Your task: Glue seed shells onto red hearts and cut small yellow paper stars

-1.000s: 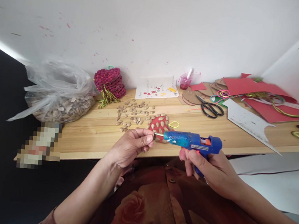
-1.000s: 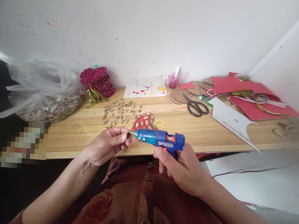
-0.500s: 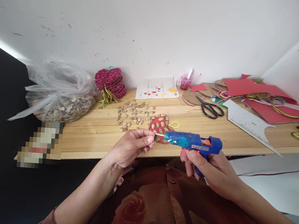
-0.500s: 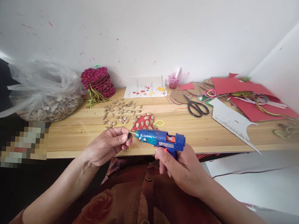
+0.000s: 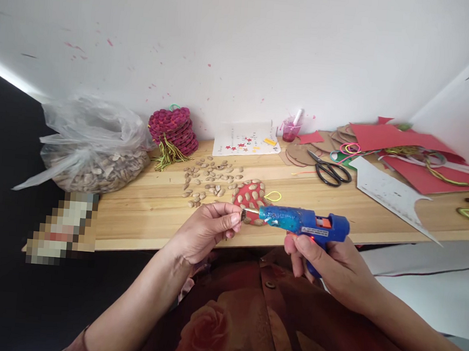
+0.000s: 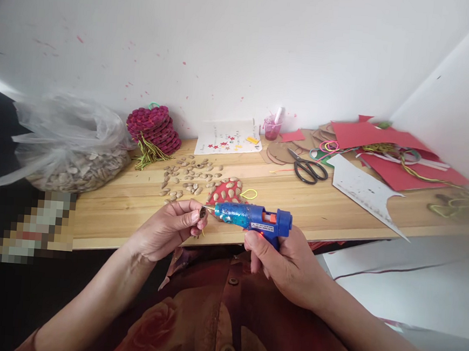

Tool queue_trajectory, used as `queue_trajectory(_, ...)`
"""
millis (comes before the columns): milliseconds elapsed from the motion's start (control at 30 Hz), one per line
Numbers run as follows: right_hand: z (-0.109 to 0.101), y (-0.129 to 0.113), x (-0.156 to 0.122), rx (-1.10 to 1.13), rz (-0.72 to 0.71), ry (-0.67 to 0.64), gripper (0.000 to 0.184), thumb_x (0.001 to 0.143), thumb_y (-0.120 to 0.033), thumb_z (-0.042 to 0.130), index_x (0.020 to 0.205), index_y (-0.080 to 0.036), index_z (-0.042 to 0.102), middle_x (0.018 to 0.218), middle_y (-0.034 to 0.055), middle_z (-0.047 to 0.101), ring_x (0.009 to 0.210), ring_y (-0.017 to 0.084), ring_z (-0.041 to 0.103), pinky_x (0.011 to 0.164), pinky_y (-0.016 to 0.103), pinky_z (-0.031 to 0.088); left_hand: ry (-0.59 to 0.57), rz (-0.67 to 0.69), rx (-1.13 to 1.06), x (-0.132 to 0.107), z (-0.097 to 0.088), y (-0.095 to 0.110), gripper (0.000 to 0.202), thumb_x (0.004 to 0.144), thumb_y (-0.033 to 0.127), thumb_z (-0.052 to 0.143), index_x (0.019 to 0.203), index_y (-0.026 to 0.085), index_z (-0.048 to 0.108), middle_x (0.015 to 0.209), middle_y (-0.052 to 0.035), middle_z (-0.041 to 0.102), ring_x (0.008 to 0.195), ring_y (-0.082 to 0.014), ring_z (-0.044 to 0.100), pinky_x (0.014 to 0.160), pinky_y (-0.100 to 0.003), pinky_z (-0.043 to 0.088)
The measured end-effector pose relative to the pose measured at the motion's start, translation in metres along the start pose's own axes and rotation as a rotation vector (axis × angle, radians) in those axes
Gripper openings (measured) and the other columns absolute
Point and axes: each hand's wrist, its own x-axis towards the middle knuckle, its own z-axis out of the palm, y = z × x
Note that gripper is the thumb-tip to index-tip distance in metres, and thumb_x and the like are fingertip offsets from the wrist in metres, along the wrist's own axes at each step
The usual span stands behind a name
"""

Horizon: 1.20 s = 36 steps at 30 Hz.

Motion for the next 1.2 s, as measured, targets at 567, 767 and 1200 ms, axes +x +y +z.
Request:
queue_trajectory(567,-0.0004,-0.0037,-0.0002,-0.062,-0.03,-0.026,0.038,0.099,-0.048,0.045,0.082,-0.018,0.06,0.06,0.0006,0.062,0.051,0.011,0.054,0.049,0.025,0.041,0.04,0.017,-0.019,0.0003,-0.0037,-0.003,0.026,0.065,0.029,0.088,0.073,0.012,0.07,0.064,-0.0029,0.063,0.058,-0.0077,0.051,0.056,-0.019,0.038)
queue_trajectory(767,-0.0019,-0.0017,-0.0041,-0.04,-0.034,-0.011,0.036,0.099,-0.05,0.045,0.087,-0.019,0.059,0.064,0.001,0.063,0.055,0.013,0.054,0.054,0.028,0.043,0.066,0.043,-0.04,-0.0015,-0.0022,0.0014,0.028,0.061,0.03,0.09,0.071,0.012,0.071,0.063,-0.0024,0.061,0.057,-0.0078,0.049,0.054,-0.019,0.038)
queue_trajectory(1200,0.0001,-0.0027,-0.0031,-0.06,-0.12,-0.058,0.034,0.101,-0.041,0.044,0.084,-0.018,0.063,0.063,0.0001,0.061,0.061,0.013,0.056,0.059,0.026,0.042,0.082,0.026,-0.142,-0.0007,0.0004,0.0012,0.026,0.058,0.024,0.092,0.071,0.014,0.072,0.063,-0.0003,0.059,0.059,-0.0074,0.05,0.053,-0.018,0.039)
